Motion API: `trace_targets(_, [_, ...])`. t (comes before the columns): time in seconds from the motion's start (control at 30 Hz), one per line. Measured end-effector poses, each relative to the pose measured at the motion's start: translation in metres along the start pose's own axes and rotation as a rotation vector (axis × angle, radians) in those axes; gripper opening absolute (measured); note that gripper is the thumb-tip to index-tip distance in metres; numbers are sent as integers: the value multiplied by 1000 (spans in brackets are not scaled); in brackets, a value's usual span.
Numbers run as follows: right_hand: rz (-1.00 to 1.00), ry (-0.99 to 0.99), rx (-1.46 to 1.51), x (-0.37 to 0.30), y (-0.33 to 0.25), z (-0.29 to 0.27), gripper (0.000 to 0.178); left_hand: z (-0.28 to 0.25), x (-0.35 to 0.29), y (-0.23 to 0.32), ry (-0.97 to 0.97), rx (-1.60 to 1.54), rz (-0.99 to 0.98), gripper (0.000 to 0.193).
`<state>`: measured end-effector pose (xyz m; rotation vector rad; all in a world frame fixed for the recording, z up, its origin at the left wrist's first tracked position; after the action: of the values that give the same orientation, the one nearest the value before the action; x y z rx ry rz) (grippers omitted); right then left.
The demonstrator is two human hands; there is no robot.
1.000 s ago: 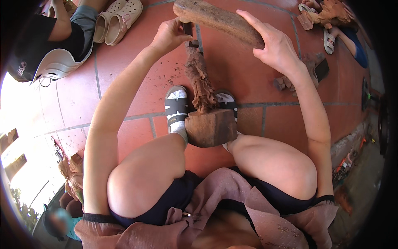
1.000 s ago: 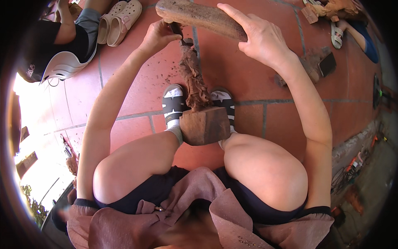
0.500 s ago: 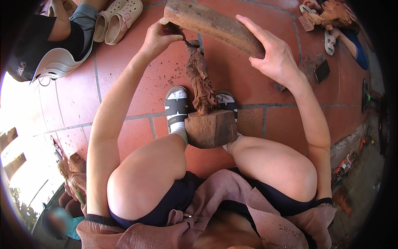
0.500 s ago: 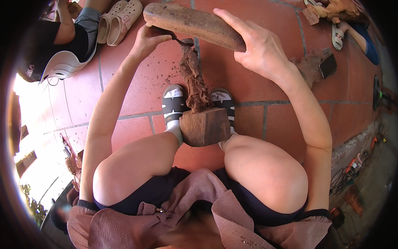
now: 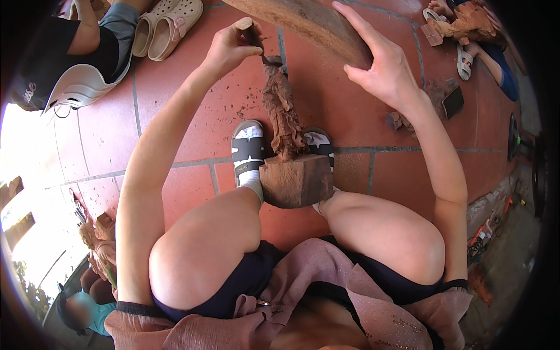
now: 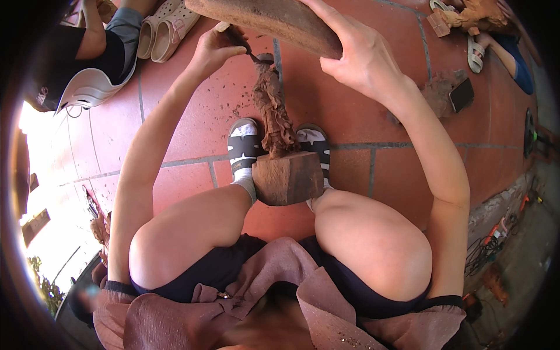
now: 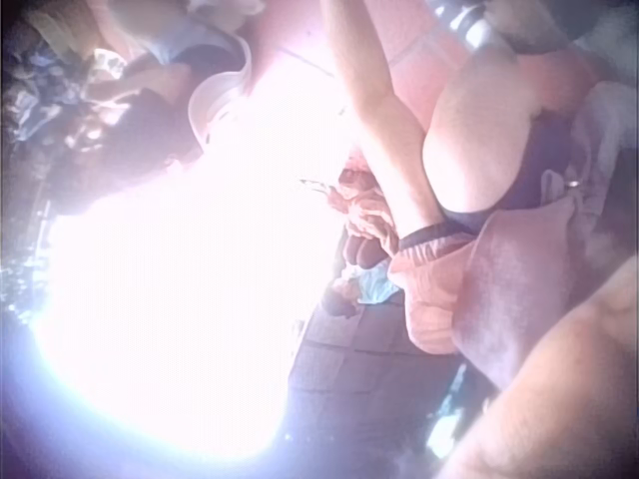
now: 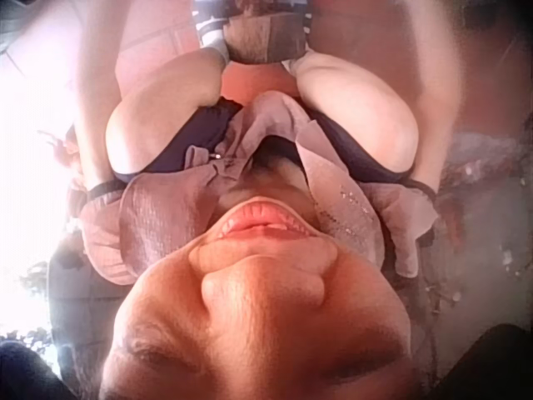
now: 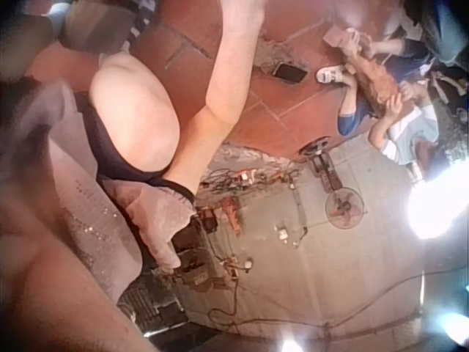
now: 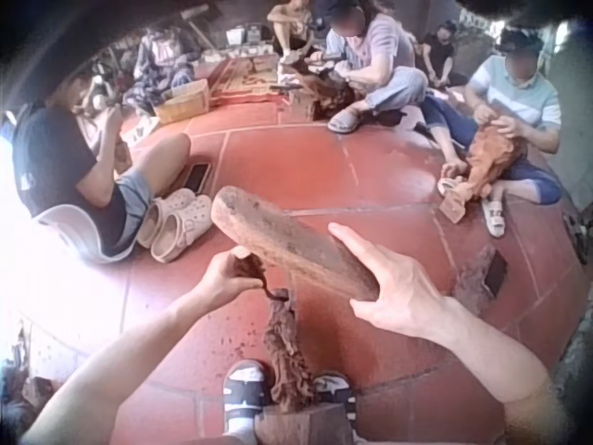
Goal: The person sits on the floor and carves a piece of wood using a chisel and a wooden mallet. They repeatedly strike the chisel to shape the wood, occasionally pausing to adjust the tool or inspect the work.
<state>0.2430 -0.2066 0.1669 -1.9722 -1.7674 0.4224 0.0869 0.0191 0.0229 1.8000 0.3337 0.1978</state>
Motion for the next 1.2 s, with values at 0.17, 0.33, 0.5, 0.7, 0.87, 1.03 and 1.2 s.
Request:
trace_targets(0.17, [366,-379,-242,30,1,-9,88,-2,5,-17,-3,-37,-6,33])
trace_targets(0.33, [26,-36,-16,24,2,-11,87,1,-2,-9,47,-181,32,32])
trace_targets(0.5, [44,-21,94,22,-11,-16,87,1,-9,-3,40,-135,32,32])
trace_targets(0.7, [-82,-9,29,17,-8,-4,89,4,-7,2,30,-9,17,31])
trace_targets(0.87, [263,-279,-290,27,0,-2,91,-2,1,-13,21,41,-9,33])
trace_targets(1.03, [-10,-1,5,24,9,-2,89,-1,0,-10,-50,28,-17,36])
trace_targets(1.2, [26,-10,32,20,7,-3,88,-2,-7,-1,7,-151,52,38])
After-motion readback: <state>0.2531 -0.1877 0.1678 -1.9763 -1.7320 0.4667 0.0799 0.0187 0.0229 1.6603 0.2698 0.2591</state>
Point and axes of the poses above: each hand's wrist, its own x-axis towards the middle knuckle, its own z-axis out of the palm, y = z × x, the point moved 2 cm from there along x, towards the middle knuckle, and after that the axes turned 9 degrees about -y, right-handed, at the moved point
